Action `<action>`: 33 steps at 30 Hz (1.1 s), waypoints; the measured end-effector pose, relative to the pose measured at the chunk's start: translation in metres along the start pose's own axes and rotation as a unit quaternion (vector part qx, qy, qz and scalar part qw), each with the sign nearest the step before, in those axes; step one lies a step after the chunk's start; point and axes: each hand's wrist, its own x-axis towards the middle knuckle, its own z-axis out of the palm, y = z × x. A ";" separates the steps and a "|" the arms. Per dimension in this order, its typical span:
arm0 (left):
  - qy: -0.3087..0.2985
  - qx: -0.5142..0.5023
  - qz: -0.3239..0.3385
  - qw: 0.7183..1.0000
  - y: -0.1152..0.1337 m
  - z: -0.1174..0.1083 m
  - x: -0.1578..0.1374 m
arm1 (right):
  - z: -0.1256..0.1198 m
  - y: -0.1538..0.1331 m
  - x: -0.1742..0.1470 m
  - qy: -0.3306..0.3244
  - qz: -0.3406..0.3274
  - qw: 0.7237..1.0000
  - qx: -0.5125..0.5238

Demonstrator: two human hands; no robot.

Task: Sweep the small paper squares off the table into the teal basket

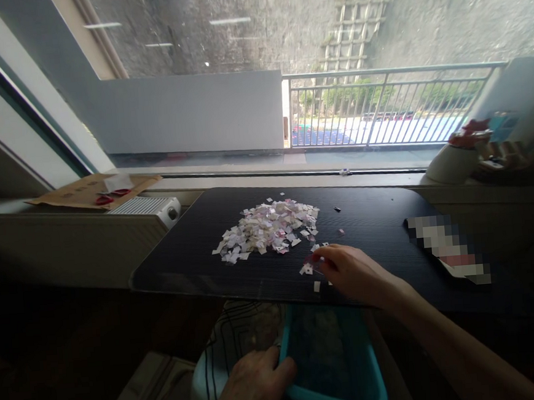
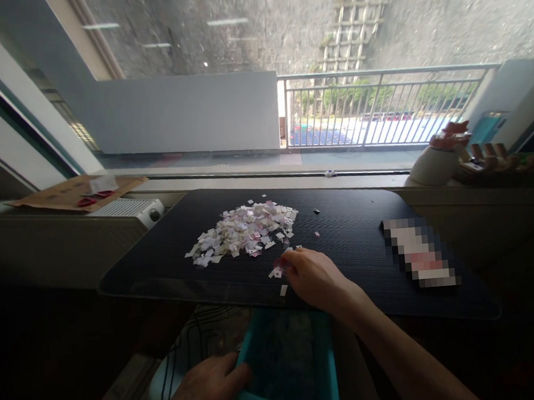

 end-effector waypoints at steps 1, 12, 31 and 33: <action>-0.006 0.000 -0.006 1.000 0.000 0.001 0.000 | -0.001 0.000 0.000 0.001 0.000 1.000 -0.001; -0.028 -0.013 -0.022 0.999 0.004 0.002 0.004 | -0.009 0.003 -0.013 -0.022 0.024 0.999 -0.023; -0.036 -0.006 -0.059 0.998 0.007 -0.004 0.002 | 0.007 0.021 -0.038 0.037 0.017 0.998 -0.037; -0.043 -0.011 -0.062 0.997 0.005 -0.004 0.002 | 0.008 0.020 -0.034 0.024 -0.005 0.999 -0.038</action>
